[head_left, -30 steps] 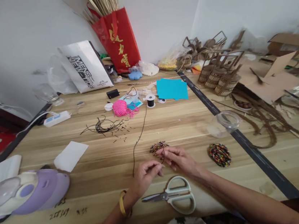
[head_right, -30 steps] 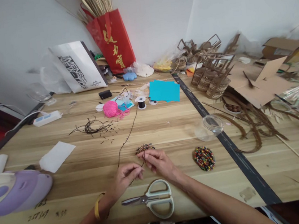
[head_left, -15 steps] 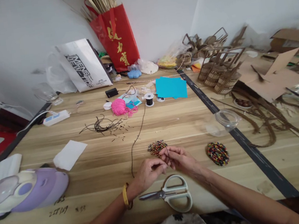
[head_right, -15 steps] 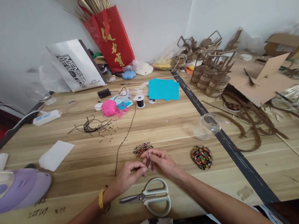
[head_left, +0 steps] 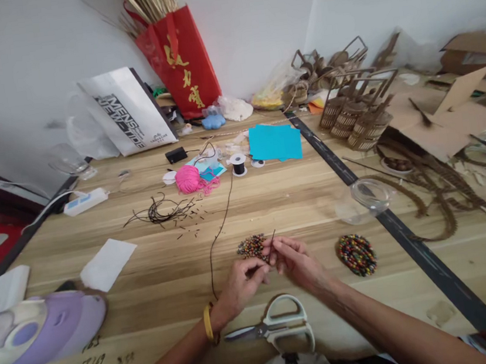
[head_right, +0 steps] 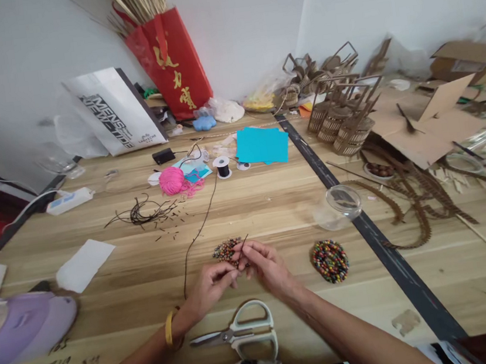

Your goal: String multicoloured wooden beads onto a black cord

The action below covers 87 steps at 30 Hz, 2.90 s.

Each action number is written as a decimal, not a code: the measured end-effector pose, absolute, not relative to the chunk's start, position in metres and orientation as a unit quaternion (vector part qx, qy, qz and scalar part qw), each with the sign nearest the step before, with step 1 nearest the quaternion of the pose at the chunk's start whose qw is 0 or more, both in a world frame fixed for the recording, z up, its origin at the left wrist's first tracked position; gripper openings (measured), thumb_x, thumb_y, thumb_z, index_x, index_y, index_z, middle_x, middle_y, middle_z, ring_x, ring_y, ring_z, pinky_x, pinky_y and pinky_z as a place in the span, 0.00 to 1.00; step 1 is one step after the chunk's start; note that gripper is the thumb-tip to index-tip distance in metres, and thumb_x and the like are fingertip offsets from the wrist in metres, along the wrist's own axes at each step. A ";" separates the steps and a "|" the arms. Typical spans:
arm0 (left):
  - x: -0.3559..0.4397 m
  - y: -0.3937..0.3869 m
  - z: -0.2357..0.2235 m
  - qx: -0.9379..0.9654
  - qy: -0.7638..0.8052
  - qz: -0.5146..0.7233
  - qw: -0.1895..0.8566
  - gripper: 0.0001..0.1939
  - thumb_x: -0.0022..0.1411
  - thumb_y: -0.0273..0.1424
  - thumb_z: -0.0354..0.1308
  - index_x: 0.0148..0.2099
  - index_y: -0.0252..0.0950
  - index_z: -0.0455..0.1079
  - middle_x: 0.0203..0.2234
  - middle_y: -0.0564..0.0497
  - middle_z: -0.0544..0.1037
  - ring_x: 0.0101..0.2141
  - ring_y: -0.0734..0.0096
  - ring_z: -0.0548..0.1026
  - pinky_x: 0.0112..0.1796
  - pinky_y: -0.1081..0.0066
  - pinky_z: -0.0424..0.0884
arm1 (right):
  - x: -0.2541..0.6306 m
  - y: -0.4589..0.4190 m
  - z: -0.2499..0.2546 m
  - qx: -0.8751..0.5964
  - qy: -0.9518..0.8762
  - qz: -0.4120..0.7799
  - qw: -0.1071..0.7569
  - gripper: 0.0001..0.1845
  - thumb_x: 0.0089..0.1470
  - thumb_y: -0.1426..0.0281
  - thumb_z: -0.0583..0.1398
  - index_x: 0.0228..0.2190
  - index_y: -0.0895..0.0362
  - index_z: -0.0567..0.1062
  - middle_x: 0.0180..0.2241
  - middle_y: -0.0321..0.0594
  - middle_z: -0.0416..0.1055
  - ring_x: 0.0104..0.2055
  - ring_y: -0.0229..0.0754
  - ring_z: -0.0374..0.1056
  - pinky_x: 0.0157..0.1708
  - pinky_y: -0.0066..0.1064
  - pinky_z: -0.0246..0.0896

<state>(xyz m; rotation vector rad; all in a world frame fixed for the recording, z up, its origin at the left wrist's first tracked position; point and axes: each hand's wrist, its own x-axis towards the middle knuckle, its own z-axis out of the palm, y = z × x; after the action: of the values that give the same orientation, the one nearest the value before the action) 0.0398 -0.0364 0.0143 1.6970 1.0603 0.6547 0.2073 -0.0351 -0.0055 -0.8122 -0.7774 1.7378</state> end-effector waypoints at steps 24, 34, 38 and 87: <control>0.038 -0.011 0.006 0.634 0.406 0.352 0.555 0.12 0.58 0.34 0.56 0.27 0.32 0.64 0.21 0.54 0.68 0.24 0.76 0.66 0.28 0.76 0.62 | 0.222 -0.030 0.006 -0.366 -0.580 0.659 0.308 0.20 0.54 0.54 0.59 0.31 0.61 0.73 0.21 0.33 0.63 0.20 0.30 0.54 0.18 0.22 0.49; 0.038 -0.014 0.003 0.646 0.399 0.360 0.542 0.12 0.58 0.35 0.57 0.27 0.32 0.66 0.19 0.55 0.68 0.23 0.77 0.65 0.27 0.76 0.61 | 0.215 -0.039 -0.008 -0.425 -0.647 0.492 0.398 0.11 0.54 0.63 0.61 0.34 0.58 0.73 0.24 0.35 0.69 0.24 0.34 0.60 0.23 0.24 0.54; 0.039 -0.016 0.005 0.662 0.395 0.362 0.525 0.14 0.58 0.37 0.57 0.26 0.32 0.67 0.19 0.55 0.68 0.23 0.77 0.65 0.28 0.75 0.62 | 0.215 -0.039 -0.012 -0.428 -0.670 0.460 0.395 0.09 0.55 0.65 0.59 0.32 0.58 0.74 0.25 0.37 0.70 0.26 0.35 0.62 0.25 0.26 0.56; 0.030 -0.024 0.007 0.882 0.376 0.135 0.250 0.05 0.58 0.22 0.53 0.34 0.35 0.70 0.30 0.49 0.75 0.33 0.66 0.72 0.35 0.71 0.63 | 0.214 -0.037 -0.025 -0.475 -0.628 0.428 0.443 0.13 0.57 0.59 0.56 0.33 0.57 0.68 0.26 0.36 0.64 0.27 0.36 0.60 0.27 0.27 0.57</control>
<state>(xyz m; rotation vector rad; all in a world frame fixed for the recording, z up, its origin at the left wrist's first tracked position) 0.0300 -0.0244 0.0072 2.4019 1.0234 0.3663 0.2143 -0.0374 -0.0252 -1.1788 -1.5571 1.0613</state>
